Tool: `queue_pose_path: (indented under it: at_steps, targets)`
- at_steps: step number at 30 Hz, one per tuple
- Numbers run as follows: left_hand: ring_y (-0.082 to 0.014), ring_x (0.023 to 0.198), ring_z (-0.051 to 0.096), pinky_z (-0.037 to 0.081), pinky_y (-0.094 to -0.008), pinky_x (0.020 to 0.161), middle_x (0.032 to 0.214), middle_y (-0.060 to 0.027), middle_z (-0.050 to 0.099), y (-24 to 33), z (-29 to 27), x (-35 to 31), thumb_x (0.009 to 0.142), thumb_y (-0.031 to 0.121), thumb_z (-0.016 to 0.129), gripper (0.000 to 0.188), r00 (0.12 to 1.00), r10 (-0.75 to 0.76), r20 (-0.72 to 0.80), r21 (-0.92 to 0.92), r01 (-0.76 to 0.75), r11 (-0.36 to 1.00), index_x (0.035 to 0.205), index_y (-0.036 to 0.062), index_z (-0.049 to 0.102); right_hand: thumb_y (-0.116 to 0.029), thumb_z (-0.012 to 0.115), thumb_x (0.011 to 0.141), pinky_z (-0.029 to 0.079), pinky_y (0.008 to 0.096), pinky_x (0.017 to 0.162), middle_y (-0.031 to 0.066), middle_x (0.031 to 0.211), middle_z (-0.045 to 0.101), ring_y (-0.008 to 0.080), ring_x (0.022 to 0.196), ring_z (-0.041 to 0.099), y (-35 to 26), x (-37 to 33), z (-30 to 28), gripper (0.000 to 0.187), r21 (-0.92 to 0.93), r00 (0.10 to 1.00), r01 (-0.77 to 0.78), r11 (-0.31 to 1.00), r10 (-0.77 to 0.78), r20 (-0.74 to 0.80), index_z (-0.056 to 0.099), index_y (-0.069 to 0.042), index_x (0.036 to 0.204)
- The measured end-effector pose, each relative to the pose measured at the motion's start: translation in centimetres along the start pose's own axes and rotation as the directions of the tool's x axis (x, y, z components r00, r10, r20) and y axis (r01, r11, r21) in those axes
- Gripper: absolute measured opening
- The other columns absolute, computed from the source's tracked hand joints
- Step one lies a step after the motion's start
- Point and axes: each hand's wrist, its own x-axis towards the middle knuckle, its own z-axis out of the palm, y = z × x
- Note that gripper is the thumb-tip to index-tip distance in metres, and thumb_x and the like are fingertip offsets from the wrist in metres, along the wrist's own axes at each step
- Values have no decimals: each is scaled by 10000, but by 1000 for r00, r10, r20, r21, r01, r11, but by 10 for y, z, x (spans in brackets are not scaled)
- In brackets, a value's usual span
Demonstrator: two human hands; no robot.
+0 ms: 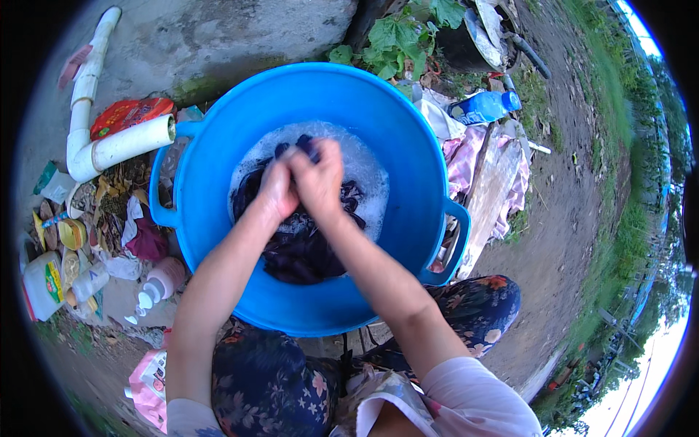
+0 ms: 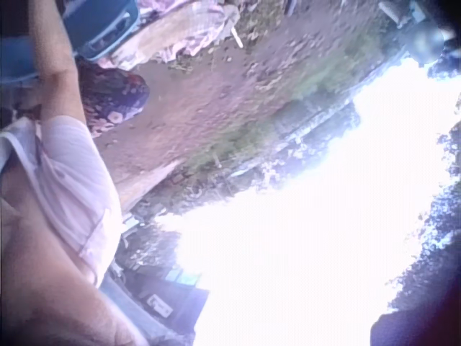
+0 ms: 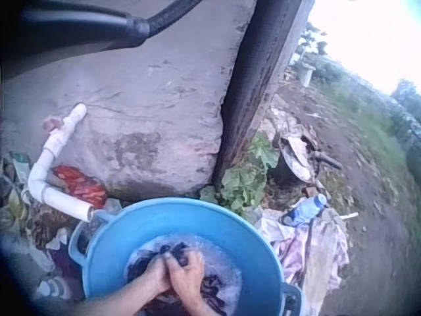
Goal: The person hand-washes a dark garment in a blue basin filled with soapy water. They repeatedly submerge, agitate, and wring the fabric, then lift and inspect it before continuing to wash.
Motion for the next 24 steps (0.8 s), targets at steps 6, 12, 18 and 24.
queue_pose_path:
  at_steps: [6, 12, 18, 24]
  targets:
    - [-229, 1125, 515, 362, -470, 994, 1209, -94, 551, 0, 5, -17, 908, 278, 554, 370, 989, 124, 85, -79, -117, 990, 1211, 78, 481, -295, 694, 761, 460, 382, 626, 146, 726, 619, 202, 657, 547, 34, 52, 15, 352, 4, 992, -105, 994, 105, -76, 576, 33, 805]
    - [-233, 1026, 574, 438, -456, 910, 1088, -103, 615, 14, -13, 11, 848, 618, 503, 638, 999, 13, -40, -53, -15, 998, 1188, 79, 519, -193, 716, 694, 459, 388, 795, 163, 951, 624, 342, 863, 570, 33, -19, 11, 257, 148, 940, -206, 967, 153, 305, 614, -22, 856]
    - [-201, 954, 576, 482, -400, 820, 1025, -83, 599, -5, -1, -12, 884, 287, 570, 276, 998, 39, -54, -52, -42, 998, 1050, 66, 571, -236, 710, 708, 408, 400, 775, 136, 837, 522, 279, 844, 514, 19, -6, 18, 310, 63, 995, -85, 994, 82, 61, 494, -24, 777]
    - [-234, 1167, 460, 415, -502, 933, 1253, -83, 514, -6, 4, -11, 861, 572, 525, 613, 995, -80, -51, 38, 82, 996, 1234, 92, 455, -206, 665, 763, 455, 420, 726, 195, 856, 613, 326, 789, 583, 39, 25, 17, 282, 27, 972, -214, 976, 216, -96, 574, 29, 890]
